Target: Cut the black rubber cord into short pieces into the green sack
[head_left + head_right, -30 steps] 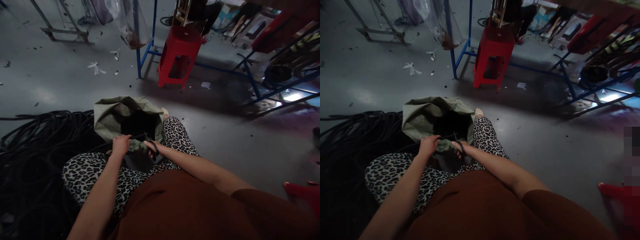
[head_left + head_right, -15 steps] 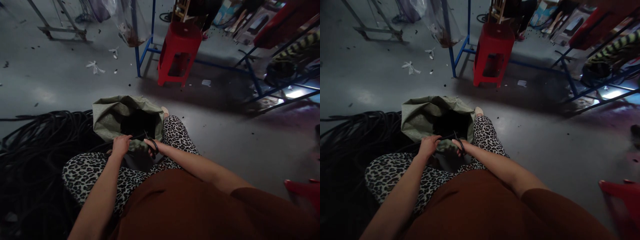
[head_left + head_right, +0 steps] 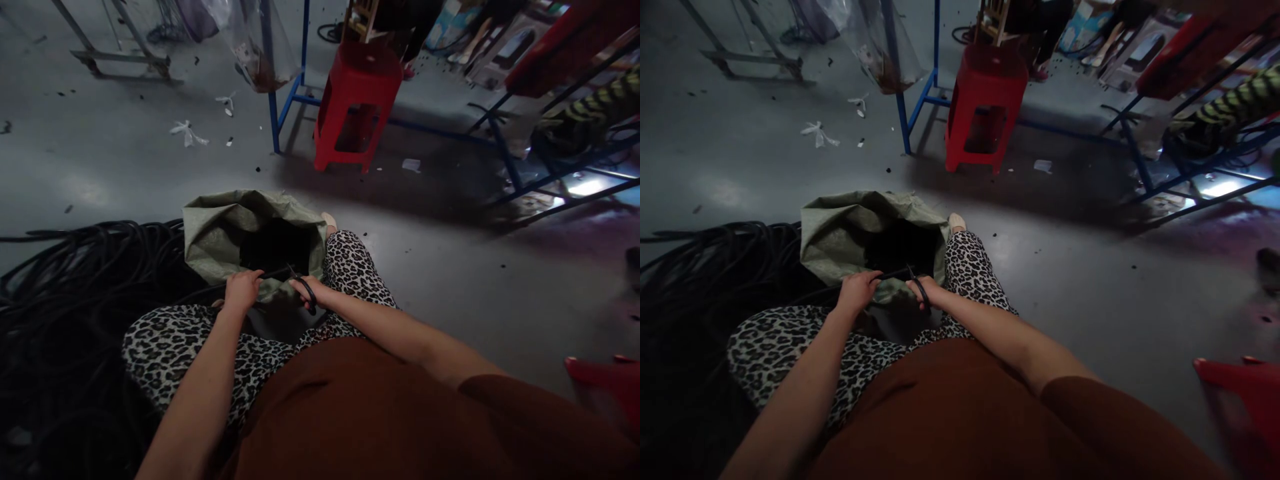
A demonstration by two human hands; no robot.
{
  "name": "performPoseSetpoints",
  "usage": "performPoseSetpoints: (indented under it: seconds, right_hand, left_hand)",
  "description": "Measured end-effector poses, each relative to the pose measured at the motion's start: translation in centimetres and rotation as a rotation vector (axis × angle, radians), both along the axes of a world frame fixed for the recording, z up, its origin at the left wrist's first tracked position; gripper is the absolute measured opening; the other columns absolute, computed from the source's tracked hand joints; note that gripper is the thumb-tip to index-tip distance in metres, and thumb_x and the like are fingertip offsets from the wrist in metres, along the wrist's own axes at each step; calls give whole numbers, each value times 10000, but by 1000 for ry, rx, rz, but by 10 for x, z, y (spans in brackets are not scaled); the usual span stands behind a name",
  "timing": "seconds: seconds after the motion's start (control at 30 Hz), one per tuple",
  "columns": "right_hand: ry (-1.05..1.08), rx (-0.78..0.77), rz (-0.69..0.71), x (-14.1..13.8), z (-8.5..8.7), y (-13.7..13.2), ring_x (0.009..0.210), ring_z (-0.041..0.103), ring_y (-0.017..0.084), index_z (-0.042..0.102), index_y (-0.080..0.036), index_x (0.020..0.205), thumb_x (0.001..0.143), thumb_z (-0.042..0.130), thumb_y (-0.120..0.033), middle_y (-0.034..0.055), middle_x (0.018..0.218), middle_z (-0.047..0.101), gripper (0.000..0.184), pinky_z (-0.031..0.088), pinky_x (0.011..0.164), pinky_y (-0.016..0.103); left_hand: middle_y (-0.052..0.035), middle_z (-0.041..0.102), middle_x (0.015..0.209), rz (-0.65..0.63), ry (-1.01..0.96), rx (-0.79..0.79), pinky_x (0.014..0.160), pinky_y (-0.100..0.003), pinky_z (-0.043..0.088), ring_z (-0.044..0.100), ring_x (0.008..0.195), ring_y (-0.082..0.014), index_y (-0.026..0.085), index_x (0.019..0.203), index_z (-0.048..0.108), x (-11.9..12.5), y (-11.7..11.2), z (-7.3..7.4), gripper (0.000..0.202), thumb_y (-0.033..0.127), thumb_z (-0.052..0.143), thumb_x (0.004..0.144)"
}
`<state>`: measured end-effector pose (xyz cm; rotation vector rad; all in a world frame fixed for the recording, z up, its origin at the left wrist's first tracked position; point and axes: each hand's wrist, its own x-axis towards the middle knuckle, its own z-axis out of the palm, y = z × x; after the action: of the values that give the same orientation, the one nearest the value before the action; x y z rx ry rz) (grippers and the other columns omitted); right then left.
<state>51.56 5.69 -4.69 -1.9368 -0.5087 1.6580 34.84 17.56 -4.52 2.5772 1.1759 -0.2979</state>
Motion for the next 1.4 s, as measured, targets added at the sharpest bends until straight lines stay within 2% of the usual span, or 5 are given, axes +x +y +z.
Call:
performPoseSetpoints:
  seconds: [0.5,0.67,0.9,1.13,1.4]
  right_hand:
    - [-50,-17,47,-1,7,-5,294,401,64,514,-148,703,897,547,-313,-68,417,410,257,342,304,152]
    - [-25,-8,36,-1,11,-10,293,425,74,538,-145,819,940,494,-372,-69,418,431,261,353,321,150]
    - [74,0,126,-2,-1,-14,316,515,128,538,-154,1092,944,432,-502,-40,449,506,393,395,351,178]
    - [122,-3,130,-4,-5,-11,363,561,158,538,-159,1128,925,409,-584,-8,496,554,489,422,371,205]
    - [158,-51,110,-4,-4,-8,353,562,158,535,-157,1161,922,402,-595,5,513,571,516,362,315,177]
  left_hand:
    - [-75,696,1110,9,37,17,894,-345,402,613,1047,-231,225,1171,632,-1,0,1,371,280,422,870]
    - [-78,695,1109,39,19,31,886,-335,412,621,1022,-226,223,1181,626,-1,2,-2,377,309,423,875]
    - [-77,695,1105,86,-32,37,906,-317,416,622,1024,-214,218,1181,626,1,2,1,371,309,436,876]
    - [-77,691,1099,37,-46,38,891,-329,411,611,1028,-229,213,1177,630,2,-4,3,363,286,440,875]
    - [-76,684,1110,-12,-61,22,899,-347,408,594,1052,-239,216,1165,636,3,-5,-1,357,278,451,866]
